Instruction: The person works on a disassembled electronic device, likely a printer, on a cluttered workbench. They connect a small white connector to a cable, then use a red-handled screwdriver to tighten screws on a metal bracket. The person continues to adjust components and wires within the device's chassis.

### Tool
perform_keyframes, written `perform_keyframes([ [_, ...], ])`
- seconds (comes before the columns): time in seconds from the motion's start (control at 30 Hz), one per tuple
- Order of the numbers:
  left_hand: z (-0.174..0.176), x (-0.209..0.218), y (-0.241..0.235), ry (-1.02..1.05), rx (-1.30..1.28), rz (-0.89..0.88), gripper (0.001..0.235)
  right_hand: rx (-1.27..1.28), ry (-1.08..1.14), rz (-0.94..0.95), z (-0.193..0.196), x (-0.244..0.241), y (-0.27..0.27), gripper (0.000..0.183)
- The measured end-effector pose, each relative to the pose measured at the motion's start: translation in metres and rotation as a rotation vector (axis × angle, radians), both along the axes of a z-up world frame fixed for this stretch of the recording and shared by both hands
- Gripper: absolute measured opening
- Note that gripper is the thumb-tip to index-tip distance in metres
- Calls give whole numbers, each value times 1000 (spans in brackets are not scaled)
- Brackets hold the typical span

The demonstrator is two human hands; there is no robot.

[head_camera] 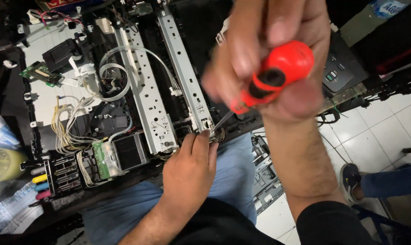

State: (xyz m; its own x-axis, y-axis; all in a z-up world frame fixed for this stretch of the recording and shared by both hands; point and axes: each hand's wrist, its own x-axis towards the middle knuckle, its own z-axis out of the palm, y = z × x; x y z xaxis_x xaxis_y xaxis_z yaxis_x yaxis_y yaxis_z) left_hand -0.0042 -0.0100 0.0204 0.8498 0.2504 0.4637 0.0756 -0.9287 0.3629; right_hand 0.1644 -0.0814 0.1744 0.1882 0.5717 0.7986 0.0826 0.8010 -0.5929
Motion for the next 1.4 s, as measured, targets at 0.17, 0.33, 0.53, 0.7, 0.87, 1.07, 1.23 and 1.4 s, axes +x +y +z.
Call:
perform_keyframes([
  [0.17,12,13,2,23,-53,-51,27,-240,-87,-230,5,0,-10,53],
  [0.33,17,26,3,168,-179,-25,19,-53,57,177,-11,8,-13,41],
  [0.53,21,33,4,167,-180,-74,19,-228,-174,172,8,26,-25,21],
  [0.7,18,32,8,144,-174,-128,23,-246,-38,152,9,7,-21,31],
  [0.87,20,32,14,163,-154,-155,37,-134,-55,157,-9,33,-37,60],
  [1.07,13,34,15,106,-92,-179,34,-255,-94,153,14,22,-28,11],
  [1.23,8,31,15,104,-50,-175,20,-241,63,143,12,-4,-20,31],
  [1.4,15,31,22,162,-120,-214,14,-151,-38,62,8,2,-17,30],
])
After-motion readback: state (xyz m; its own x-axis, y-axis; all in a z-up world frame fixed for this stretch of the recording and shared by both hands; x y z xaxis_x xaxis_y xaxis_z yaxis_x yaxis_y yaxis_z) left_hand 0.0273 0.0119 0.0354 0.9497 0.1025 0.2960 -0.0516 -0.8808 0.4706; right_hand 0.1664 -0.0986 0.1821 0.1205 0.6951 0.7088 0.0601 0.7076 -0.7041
